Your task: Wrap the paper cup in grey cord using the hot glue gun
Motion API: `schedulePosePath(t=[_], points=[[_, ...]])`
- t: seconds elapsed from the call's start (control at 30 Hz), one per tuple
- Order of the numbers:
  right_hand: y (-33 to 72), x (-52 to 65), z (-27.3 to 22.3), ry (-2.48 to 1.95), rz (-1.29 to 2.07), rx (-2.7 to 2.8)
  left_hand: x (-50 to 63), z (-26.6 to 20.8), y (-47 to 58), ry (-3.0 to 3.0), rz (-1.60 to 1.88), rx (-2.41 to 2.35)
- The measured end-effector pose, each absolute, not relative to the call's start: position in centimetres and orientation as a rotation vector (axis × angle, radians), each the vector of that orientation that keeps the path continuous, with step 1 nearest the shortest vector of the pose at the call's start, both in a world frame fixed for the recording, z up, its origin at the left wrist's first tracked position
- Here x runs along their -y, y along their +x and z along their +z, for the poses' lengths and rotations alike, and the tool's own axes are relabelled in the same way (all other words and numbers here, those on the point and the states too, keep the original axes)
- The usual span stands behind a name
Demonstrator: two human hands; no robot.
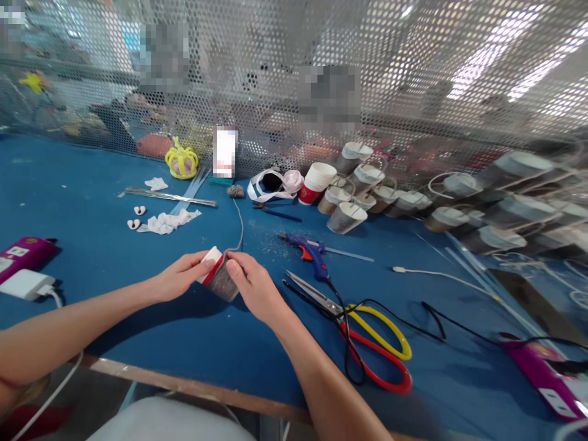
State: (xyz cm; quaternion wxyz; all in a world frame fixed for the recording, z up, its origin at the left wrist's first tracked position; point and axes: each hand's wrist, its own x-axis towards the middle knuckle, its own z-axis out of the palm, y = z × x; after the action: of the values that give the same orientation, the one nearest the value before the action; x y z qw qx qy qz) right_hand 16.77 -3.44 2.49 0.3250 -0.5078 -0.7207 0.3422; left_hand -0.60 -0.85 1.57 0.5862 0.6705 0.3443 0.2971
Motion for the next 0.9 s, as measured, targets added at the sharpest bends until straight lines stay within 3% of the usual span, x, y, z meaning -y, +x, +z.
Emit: schedulePosePath(t=[0.17,0.47,0.9], points=[[16.2,3.5,2.8,-1.269,1.025,1.825,1.5,1.7,-0.3,1.57,0.651,-0.733],[15.1,3.3,3.3,-1.208,0.928,1.932,1.8,0.9,0.3,1.556,0.577,-0.757],[25.3,0.3,6.5,-2.119,0.254,1.54,0.7,1.4,-0.4,1.63,0.835,-1.004]])
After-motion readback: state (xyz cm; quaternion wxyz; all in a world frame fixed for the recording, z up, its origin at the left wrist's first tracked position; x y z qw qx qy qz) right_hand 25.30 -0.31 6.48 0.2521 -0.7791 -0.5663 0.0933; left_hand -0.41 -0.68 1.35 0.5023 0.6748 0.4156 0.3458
